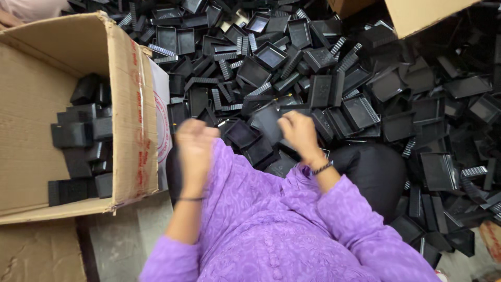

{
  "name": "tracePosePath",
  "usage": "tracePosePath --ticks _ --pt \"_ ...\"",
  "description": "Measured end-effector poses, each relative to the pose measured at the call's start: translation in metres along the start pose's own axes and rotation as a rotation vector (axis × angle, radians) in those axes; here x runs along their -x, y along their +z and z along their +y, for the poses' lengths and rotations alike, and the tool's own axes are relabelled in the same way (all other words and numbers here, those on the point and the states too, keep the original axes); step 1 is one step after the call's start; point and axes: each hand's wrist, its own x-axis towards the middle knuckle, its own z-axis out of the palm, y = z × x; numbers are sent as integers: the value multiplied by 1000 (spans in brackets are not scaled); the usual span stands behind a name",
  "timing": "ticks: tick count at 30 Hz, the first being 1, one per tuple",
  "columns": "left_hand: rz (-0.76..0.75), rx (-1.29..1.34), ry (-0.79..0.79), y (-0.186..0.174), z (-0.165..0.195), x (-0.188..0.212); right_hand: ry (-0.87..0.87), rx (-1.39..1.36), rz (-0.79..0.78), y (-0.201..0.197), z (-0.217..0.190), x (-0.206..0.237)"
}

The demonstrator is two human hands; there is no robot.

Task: The person sits on the floor among a large pile of black plastic boxes, picks up a base and lid one at a time, fits the lid onto the base, and places the closed box into a cardboard box beside them. Other workers around the pile perform the same fitting action.

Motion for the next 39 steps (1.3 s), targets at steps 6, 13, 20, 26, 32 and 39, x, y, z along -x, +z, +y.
tracePosePath --ticks 6,13,20,26,32,39 --pt "-15 1116 -729 73 -24 3 -55 -189 -350 -3 -37 7" --pt "-18 1079 -849 39 -40 -17 -161 365 -416 9 70 -71" --pt "104 1051 -1038 31 -55 8 -130 798 -111 56 69 -62" --pt "63 951 -1094 41 -46 0 14 543 -479 84 30 -51" --pt "-43 929 -1044 46 -36 1 268 461 -672 54 30 -70" --pt "-114 867 -1028 59 -38 10 -48 941 -489 83 34 -43"
